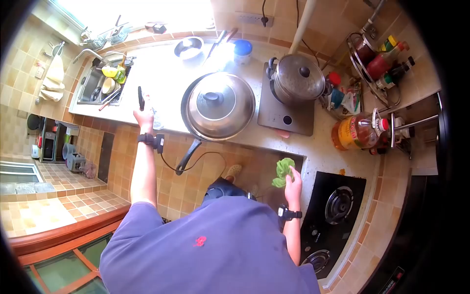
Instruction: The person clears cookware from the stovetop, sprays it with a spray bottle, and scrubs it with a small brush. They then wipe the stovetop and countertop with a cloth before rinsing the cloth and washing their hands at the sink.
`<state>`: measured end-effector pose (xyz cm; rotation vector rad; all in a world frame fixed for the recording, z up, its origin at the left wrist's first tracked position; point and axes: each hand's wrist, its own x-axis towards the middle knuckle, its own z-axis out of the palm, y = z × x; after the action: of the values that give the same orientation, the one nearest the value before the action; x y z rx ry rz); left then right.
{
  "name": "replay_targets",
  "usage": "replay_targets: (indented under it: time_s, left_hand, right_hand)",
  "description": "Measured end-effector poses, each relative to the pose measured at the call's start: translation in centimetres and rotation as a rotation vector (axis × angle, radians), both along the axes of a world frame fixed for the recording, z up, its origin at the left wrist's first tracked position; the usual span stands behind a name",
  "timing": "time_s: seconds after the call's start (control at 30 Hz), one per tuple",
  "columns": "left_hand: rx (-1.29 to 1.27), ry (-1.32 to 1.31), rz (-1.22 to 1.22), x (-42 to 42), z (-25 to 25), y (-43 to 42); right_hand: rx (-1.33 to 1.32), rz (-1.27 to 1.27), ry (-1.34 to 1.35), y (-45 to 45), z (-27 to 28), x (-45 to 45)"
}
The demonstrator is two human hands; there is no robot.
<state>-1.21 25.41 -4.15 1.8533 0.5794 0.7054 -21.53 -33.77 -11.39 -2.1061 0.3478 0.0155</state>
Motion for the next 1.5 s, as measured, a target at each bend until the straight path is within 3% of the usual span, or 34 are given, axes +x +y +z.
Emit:
replay_targets:
  time_s: [0.13,0.23,0.27,0.3,0.37,0.4,0.43,0.5,0.57,0.73,0.9,1.03,1.17,1.5]
  left_hand:
    - [-0.093,-0.073,0.036,1.1,-3.4,1.6]
    - [0.024,0.067,-0.063,0.6,-4.7,2.8]
    - [0.666,0.114,0.063,0.8,-8.7,5.0]
    - [0.445,0.355,0.025,-2.4,-0.8,-1.0]
    - [-0.016,0.258,-0.256,-7.1,-0.7,-3.8]
    - [-0.088,0.380,-0.393,-9.7,-1.4,-5.2]
    - [0.247,0.708,-0.387,-12.0,-0.3,-7.3]
    - [0.072,0.927,-0.544,-15.7,-4.0,-8.8]
    - [-0.071,1.078,-0.736,-15.4,-2.7,-10.5]
    - [-0.395,0.910,-0.681,-13.8,-5.8,-12.0]
    - [-0.187,0.764,-0.667,-15.5,-8.8,-11.3]
    - [-0.126,0.800,-0.637,-17.4,-7.5,-11.1]
    - [-0.055,0.772,-0.676,-20.0,-5.4,-10.1]
    - [0.144,0.817,-1.050,-19.0,3.4,-14.0]
  right_hand:
    - [-0.018,-0.024,0.020,-0.1,-0.5,-0.8]
    - [-0.003,-0.052,0.085,0.4,-0.3,-0.9]
    - [-0.012,-0.049,0.086,0.7,-0.1,-0.9]
    - [-0.020,-0.044,0.082,1.0,0.1,-0.7]
    - [-0.024,-0.044,0.092,1.3,-0.1,-0.2]
    - [-0.027,-0.043,0.091,1.4,-0.2,0.2]
    - [-0.027,-0.047,0.097,1.5,-0.6,0.3]
    - [-0.049,-0.014,0.071,2.0,-1.3,0.5]
    - [-0.048,0.018,0.085,3.0,-0.9,1.5]
    - [-0.004,0.068,0.084,4.6,-0.5,2.7]
    - [-0.023,0.032,0.080,4.8,0.1,2.2]
    - [-0.060,-0.057,0.076,3.5,1.4,0.9]
    - [0.025,-0.204,0.002,0.8,-0.9,-0.9]
    - [-0.047,-0.603,-0.060,-3.7,0.5,-9.2]
